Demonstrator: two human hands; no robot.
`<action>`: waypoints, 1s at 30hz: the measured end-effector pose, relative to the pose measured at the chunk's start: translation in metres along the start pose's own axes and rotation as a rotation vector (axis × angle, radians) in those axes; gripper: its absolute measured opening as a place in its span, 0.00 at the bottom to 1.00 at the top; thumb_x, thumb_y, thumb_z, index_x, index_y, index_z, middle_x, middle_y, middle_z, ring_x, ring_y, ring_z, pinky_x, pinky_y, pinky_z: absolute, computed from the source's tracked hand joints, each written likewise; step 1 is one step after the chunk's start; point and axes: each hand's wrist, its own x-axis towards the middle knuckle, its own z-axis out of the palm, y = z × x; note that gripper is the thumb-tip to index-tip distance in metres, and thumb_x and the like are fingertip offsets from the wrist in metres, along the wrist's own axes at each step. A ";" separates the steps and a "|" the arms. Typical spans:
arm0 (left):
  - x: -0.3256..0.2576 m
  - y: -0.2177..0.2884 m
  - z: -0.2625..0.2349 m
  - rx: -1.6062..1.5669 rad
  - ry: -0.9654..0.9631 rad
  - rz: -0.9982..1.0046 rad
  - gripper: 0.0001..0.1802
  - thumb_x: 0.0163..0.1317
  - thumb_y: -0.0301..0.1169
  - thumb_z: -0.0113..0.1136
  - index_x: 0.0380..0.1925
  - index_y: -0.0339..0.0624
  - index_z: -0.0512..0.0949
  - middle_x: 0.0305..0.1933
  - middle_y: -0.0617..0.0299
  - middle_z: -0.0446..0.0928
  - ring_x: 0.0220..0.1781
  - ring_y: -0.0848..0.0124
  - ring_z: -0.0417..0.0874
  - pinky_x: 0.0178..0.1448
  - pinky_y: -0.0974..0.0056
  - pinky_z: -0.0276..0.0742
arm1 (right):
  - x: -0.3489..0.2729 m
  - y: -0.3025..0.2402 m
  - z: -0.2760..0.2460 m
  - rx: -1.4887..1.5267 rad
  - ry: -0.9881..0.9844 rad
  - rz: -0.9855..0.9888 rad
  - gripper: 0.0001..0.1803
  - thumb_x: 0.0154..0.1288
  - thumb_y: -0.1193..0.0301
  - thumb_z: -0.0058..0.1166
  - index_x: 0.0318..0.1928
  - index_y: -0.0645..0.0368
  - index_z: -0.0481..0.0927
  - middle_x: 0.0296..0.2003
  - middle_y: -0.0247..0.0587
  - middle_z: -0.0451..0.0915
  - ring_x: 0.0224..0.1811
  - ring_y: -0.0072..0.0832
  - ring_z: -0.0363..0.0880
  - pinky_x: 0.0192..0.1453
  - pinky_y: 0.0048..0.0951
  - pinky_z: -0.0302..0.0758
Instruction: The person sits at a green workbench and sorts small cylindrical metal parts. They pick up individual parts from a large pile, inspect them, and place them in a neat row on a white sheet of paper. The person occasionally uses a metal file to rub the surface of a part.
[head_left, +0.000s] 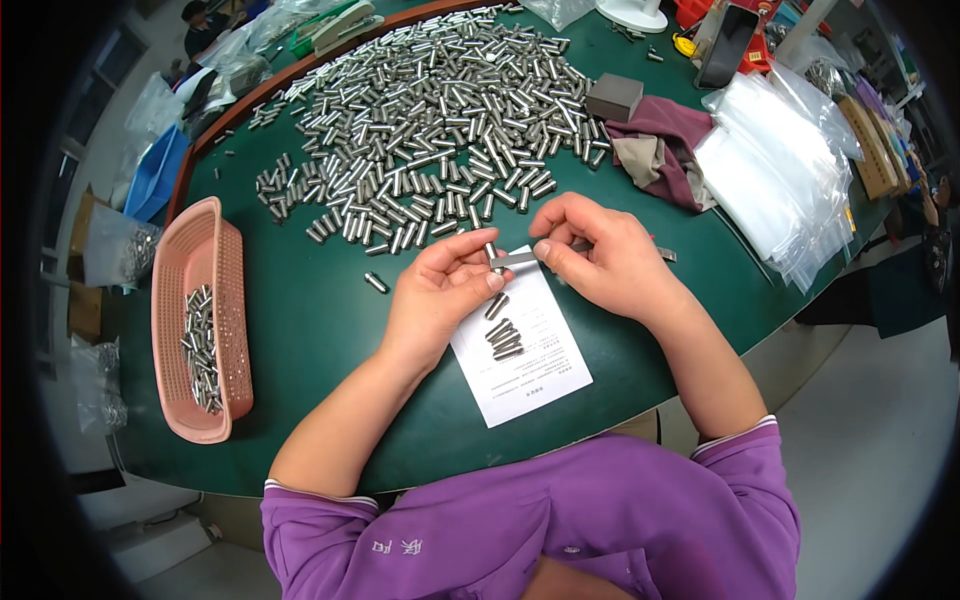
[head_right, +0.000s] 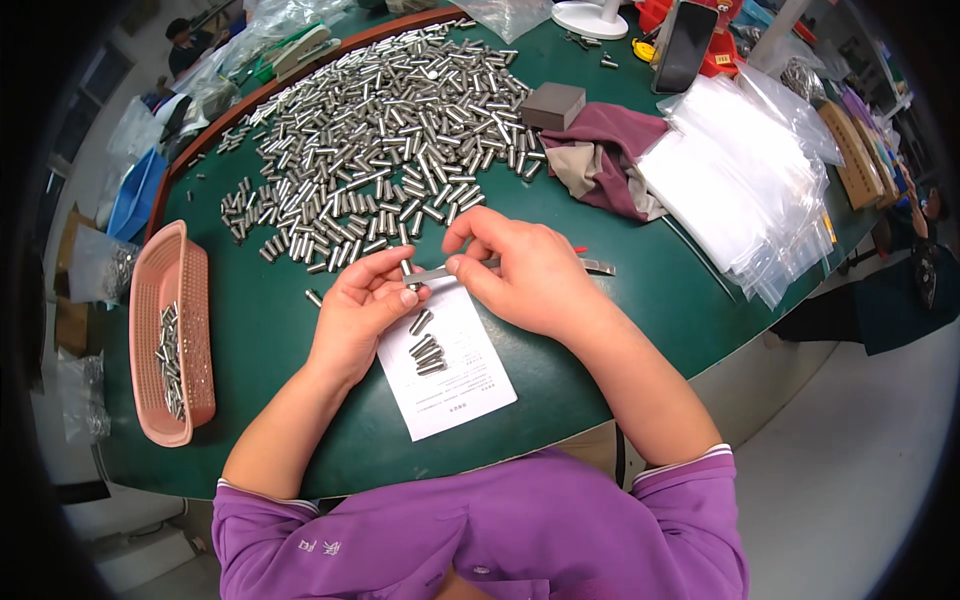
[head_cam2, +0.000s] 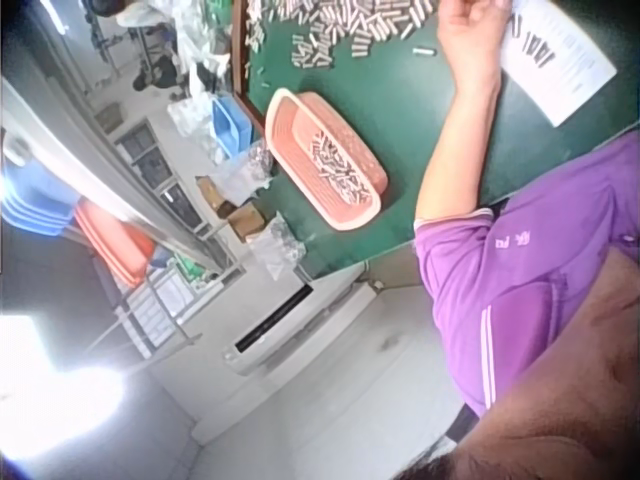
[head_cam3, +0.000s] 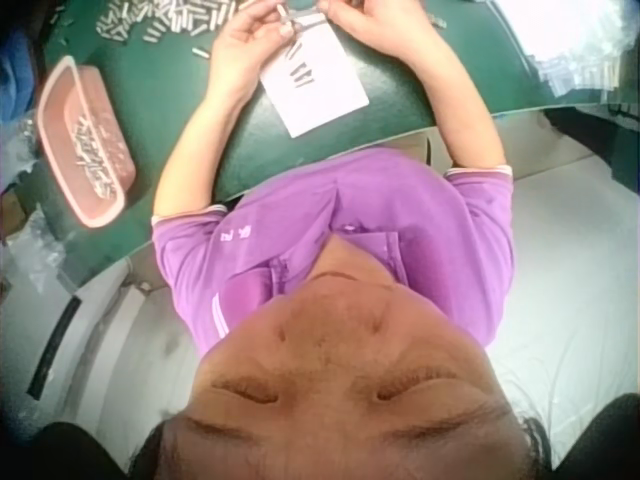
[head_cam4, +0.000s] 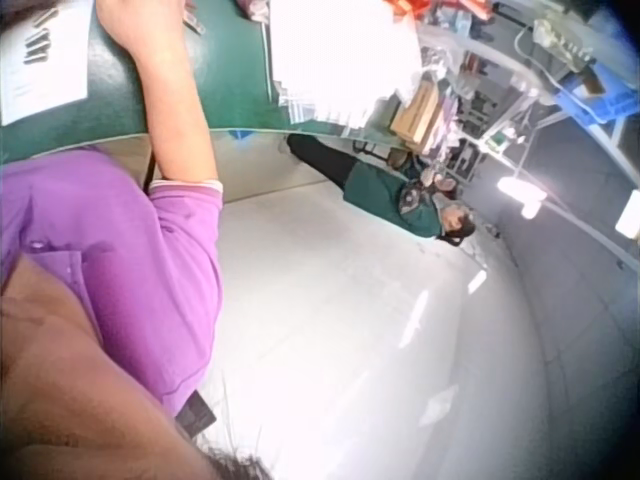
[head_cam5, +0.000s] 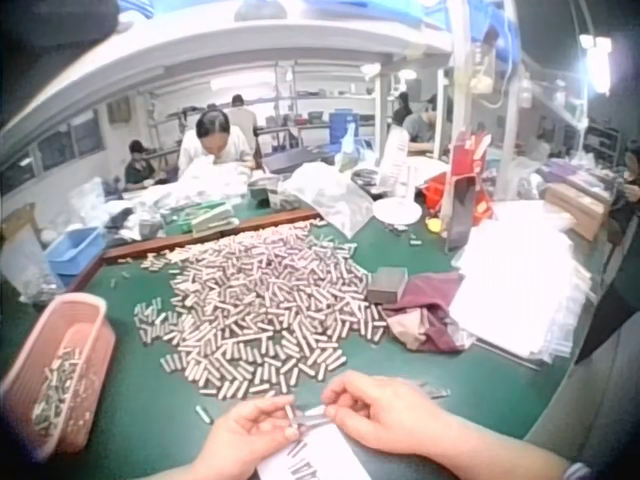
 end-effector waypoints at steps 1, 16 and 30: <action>0.000 0.000 0.000 -0.002 -0.015 0.000 0.24 0.61 0.17 0.64 0.59 0.32 0.73 0.51 0.52 0.81 0.52 0.70 0.84 0.57 0.68 0.81 | 0.000 0.000 0.002 -0.004 0.011 -0.011 0.11 0.64 0.68 0.59 0.44 0.56 0.75 0.27 0.34 0.82 0.30 0.30 0.82 0.36 0.33 0.76; -0.001 -0.010 -0.001 0.082 -0.012 0.046 0.24 0.60 0.15 0.64 0.58 0.32 0.75 0.48 0.54 0.82 0.48 0.71 0.85 0.52 0.70 0.82 | 0.004 -0.008 0.025 -0.138 0.085 -0.209 0.18 0.58 0.65 0.62 0.46 0.51 0.72 0.26 0.34 0.84 0.31 0.35 0.85 0.36 0.38 0.76; -0.003 -0.006 -0.002 0.101 0.021 0.034 0.24 0.62 0.17 0.63 0.59 0.33 0.74 0.49 0.52 0.82 0.49 0.68 0.85 0.55 0.67 0.82 | 0.006 -0.005 0.016 -0.164 0.134 -0.163 0.17 0.59 0.65 0.63 0.44 0.52 0.71 0.25 0.32 0.83 0.30 0.36 0.84 0.34 0.38 0.76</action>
